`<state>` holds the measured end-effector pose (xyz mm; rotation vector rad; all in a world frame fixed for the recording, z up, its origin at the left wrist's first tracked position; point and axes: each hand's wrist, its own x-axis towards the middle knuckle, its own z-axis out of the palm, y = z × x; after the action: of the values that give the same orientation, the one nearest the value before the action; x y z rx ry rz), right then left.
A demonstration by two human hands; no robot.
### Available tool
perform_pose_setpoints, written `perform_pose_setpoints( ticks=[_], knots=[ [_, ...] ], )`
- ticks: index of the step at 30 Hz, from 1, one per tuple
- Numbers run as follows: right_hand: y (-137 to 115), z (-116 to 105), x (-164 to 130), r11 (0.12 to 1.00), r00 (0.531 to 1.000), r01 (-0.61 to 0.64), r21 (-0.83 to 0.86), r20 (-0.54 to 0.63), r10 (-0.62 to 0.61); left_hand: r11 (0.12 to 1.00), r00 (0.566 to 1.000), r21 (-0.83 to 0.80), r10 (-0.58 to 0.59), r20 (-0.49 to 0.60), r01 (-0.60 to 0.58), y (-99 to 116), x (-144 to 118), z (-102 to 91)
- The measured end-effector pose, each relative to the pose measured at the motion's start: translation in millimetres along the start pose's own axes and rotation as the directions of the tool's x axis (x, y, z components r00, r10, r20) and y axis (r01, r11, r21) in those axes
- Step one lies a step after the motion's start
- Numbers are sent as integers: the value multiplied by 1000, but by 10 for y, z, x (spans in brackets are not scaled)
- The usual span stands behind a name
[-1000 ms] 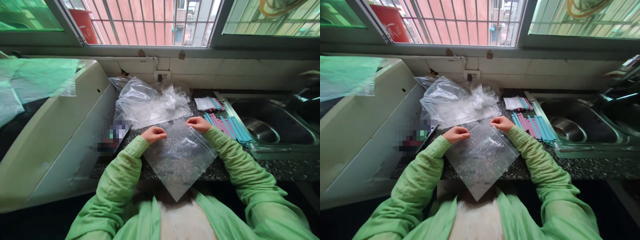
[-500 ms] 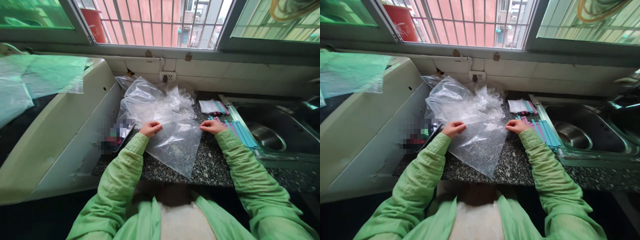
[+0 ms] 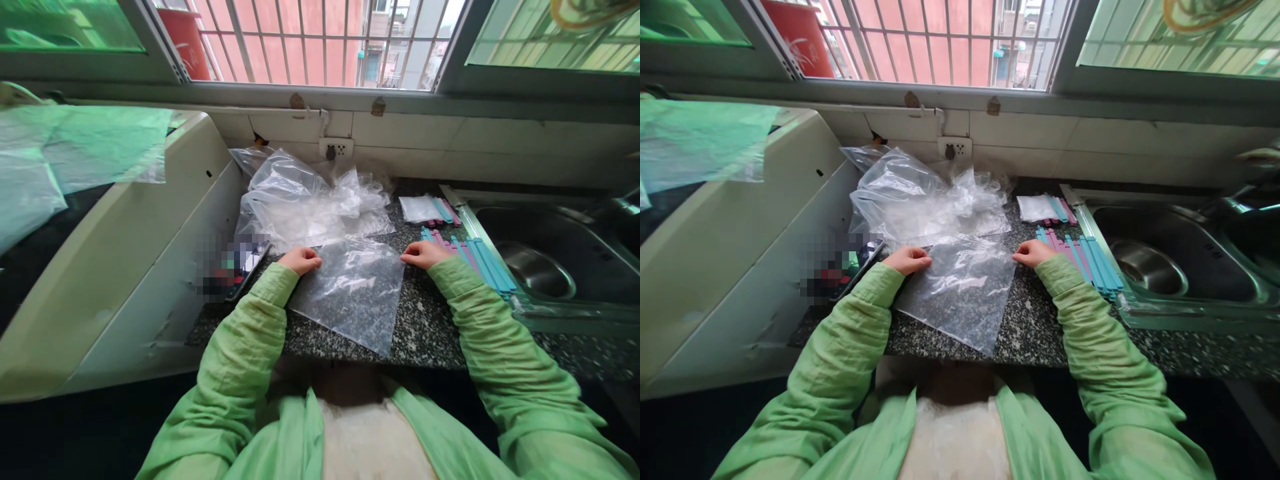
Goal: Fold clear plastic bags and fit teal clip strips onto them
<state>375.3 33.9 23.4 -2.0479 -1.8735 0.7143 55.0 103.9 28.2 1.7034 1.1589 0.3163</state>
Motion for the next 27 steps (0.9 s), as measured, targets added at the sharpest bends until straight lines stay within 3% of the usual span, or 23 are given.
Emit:
perform_pose_setpoints(
  ticks=[7, 12, 16, 21, 24, 27],
  knots=[
    [13, 54, 26, 999, 999, 34, -19, -26, -35, 998, 998, 37, 58, -13, -57, -72, 42, -8],
    [6, 39, 13, 998, 997, 49, -37, -63, -52, 996, 984, -4, 91, 154, -91, -81, -7, -43],
    [-39, -18, -25, 985, 982, 172, -36, -78, -174, 995, 977, -95, 59, 204, -40, -66, -40, -63],
    [-133, -41, -77, 946, 942, 319, -55, -88, -323, 967, 999, -255, -1, 32, 9, -63, 46, -12],
    [-197, -38, -108, 930, 927, 365, -52, -78, -368, 942, 992, -337, -29, -120, -13, -64, 100, 31],
    [-231, -40, -127, 923, 919, 384, -35, -77, -385, 932, 979, -358, -13, -201, -61, -49, 111, 55]
  ],
)
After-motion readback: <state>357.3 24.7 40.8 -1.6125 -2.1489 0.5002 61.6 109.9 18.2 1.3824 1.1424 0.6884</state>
